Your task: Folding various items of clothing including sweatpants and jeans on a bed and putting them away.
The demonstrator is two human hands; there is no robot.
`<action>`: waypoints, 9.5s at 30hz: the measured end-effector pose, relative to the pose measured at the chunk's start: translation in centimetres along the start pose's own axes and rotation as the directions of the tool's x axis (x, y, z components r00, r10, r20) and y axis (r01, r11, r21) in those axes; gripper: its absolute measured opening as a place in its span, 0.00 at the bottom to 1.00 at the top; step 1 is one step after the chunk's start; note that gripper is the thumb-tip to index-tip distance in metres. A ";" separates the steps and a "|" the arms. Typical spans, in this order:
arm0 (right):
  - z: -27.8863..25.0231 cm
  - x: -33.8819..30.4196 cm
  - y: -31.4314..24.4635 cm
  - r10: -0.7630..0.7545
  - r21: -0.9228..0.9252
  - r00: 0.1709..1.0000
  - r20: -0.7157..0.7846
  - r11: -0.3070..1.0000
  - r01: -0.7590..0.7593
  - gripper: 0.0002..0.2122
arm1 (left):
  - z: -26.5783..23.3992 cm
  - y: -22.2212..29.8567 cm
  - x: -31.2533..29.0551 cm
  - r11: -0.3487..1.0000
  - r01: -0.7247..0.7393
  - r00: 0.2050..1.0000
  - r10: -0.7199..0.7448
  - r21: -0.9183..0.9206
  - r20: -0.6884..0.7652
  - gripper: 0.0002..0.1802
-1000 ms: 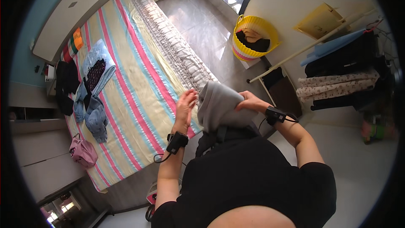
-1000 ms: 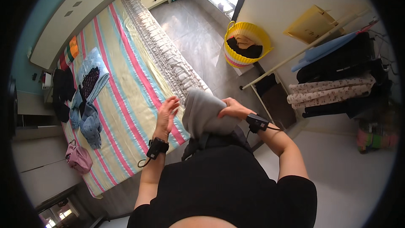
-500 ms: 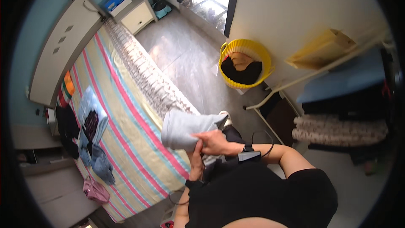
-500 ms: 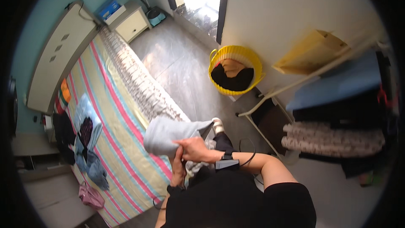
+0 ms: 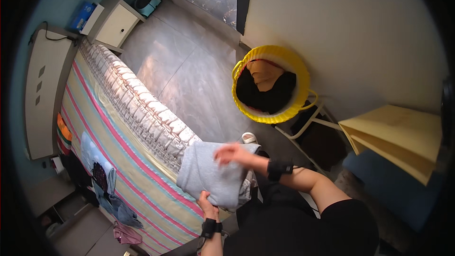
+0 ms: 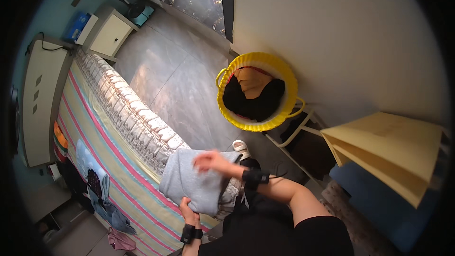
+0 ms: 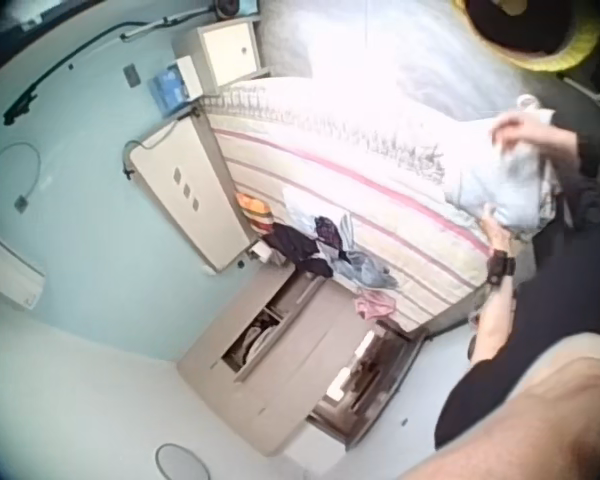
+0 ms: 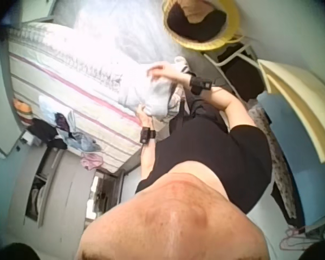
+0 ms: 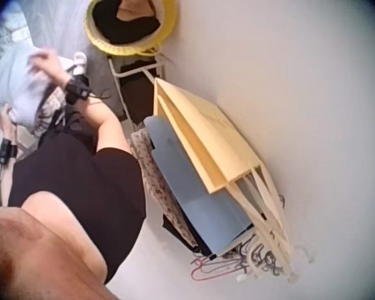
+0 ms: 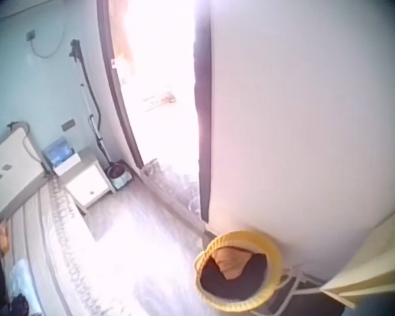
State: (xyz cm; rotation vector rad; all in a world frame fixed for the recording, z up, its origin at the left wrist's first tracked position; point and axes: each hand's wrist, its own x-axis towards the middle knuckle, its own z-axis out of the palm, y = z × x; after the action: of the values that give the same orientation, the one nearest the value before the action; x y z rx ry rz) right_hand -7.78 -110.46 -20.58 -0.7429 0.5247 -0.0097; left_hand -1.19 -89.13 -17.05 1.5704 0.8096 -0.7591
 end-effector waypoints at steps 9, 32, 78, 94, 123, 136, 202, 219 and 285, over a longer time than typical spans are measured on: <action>-30.0 9.5 2.8 0.287 0.445 0.521 -0.803 0.871 0.206 0.23 | -3.8 -9.1 3.0 0.992 0.007 0.991 0.010 0.123 -0.136 0.08; -24.1 -1.8 -5.1 -0.366 0.450 0.575 -0.731 0.375 0.811 0.21 | 8.9 -1.1 2.3 0.906 -0.291 0.872 0.119 0.308 0.474 0.32; -17.4 -10.2 2.0 0.144 0.331 0.726 -0.673 0.936 0.121 0.09 | -28.8 -24.3 0.6 0.975 0.139 0.975 -0.165 -0.171 -0.151 0.10; 39.5 -20.5 42.0 0.739 -0.475 0.610 0.285 0.662 -0.580 0.10 | -54.8 -54.9 -9.9 0.628 -0.146 0.794 -0.387 -0.765 -0.469 0.06; 79.1 -5.8 75.3 0.865 -0.721 0.496 0.074 0.390 -0.572 0.05 | -92.3 -33.0 -17.4 0.592 -0.761 -0.202 -0.605 -0.265 -0.771 0.18; 95.9 -6.2 93.4 0.962 -0.811 0.230 0.147 0.250 -0.528 0.06 | -115.0 -22.2 -8.7 0.471 -0.838 0.026 -0.470 -0.275 -0.882 0.15; 149.9 20.2 127.1 0.149 -0.066 0.851 -0.504 0.975 -0.210 0.02 | -195.2 37.1 50.6 0.743 -0.631 0.139 -0.175 0.223 0.975 0.27; 154.0 44.4 108.9 -0.064 -0.072 0.935 -0.349 0.997 0.041 0.05 | -186.4 60.5 61.4 0.930 -0.339 0.859 0.242 0.146 0.450 0.19; 146.9 85.1 87.6 0.081 -0.551 0.881 -0.467 0.752 -0.361 0.18 | -158.9 99.6 95.8 0.672 -0.311 0.859 -0.104 0.672 0.501 0.23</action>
State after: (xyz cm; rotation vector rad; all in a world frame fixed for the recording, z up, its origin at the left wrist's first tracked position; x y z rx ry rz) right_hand 118.56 32.75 -25.48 -1.3468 1.0609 0.2557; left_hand 140.75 66.35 -20.83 1.9586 -0.0381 -1.4608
